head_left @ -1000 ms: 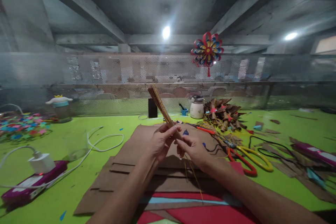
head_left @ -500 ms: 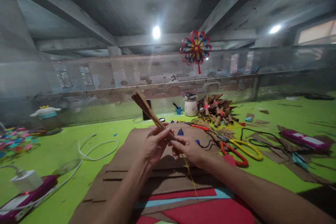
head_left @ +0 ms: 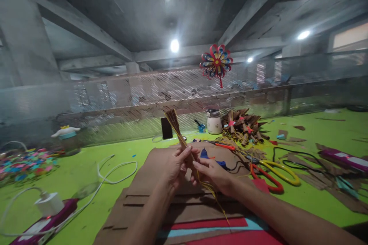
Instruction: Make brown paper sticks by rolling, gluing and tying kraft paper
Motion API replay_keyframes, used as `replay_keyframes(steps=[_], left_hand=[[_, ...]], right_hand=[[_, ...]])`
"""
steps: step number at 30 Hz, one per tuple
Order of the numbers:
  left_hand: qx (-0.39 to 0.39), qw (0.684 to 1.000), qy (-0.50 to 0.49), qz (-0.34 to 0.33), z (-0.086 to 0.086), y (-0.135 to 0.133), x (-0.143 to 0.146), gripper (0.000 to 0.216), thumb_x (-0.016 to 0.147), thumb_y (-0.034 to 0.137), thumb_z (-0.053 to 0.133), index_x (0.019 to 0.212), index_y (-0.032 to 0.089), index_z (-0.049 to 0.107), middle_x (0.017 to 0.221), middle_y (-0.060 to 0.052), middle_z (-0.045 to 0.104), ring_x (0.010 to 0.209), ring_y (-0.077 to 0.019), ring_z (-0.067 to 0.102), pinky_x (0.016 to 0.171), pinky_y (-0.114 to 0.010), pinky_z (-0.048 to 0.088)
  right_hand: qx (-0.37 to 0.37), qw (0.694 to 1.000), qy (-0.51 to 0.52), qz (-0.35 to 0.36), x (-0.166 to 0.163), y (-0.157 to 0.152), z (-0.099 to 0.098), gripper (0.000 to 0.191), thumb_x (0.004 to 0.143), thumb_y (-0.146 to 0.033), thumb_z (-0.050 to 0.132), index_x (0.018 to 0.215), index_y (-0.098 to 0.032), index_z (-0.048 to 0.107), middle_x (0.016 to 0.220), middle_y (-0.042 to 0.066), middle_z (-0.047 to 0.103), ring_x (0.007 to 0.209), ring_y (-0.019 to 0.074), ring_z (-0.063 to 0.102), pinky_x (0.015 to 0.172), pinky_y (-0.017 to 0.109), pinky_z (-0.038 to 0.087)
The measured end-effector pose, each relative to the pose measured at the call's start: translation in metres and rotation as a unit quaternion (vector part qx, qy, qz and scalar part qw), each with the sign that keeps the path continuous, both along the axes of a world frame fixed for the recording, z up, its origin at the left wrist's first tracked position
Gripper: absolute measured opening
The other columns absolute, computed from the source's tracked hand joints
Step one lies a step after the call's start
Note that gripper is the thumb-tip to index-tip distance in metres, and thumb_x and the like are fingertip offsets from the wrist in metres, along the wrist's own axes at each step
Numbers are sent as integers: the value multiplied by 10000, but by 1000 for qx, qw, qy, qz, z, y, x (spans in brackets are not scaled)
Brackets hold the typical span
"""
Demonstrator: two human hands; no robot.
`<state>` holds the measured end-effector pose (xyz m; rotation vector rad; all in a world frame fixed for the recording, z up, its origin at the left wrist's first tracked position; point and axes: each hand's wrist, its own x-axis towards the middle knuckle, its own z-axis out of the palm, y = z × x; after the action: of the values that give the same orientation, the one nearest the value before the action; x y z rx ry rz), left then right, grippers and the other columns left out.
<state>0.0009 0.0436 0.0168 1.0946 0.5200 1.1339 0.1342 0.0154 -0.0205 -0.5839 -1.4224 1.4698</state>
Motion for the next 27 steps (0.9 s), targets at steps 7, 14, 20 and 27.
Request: replay_keyframes(steps=[7, 14, 20, 27], left_hand=[[-30, 999, 4, 10, -5, -2, 2, 274, 686, 290, 707, 864, 114, 595, 830, -100, 689, 671, -168, 645, 555, -240, 490], [-28, 999, -34, -10, -6, -2, 3, 286, 744, 319, 654, 950, 151, 548, 778, -93, 700, 694, -186, 645, 608, -279, 487], [-51, 997, -29, -41, -7, -2, -1, 318, 778, 378, 598, 1010, 165, 548, 872, -99, 694, 787, -207, 645, 594, -286, 490], [-21, 1000, -10, -9, -15, 2, 2, 249, 745, 335, 645, 817, 100, 601, 849, -112, 673, 720, -154, 638, 585, -213, 474]], right_hand=[[-6, 1000, -15, -16, -6, 8, -17, 413, 800, -486, 538, 958, -108, 585, 669, 45, 622, 544, 117, 571, 576, 270, 451], [19, 999, -35, 8, -7, -1, -11, 396, 829, -482, 492, 903, -107, 590, 659, 53, 635, 510, 107, 553, 553, 256, 423], [17, 998, -65, -9, -6, -6, -8, 437, 818, -534, 465, 787, -115, 584, 622, 41, 626, 501, 107, 544, 539, 242, 408], [36, 991, -104, -75, -1, -2, -6, 416, 784, -552, 499, 862, -145, 540, 597, 12, 610, 511, 135, 559, 523, 264, 434]])
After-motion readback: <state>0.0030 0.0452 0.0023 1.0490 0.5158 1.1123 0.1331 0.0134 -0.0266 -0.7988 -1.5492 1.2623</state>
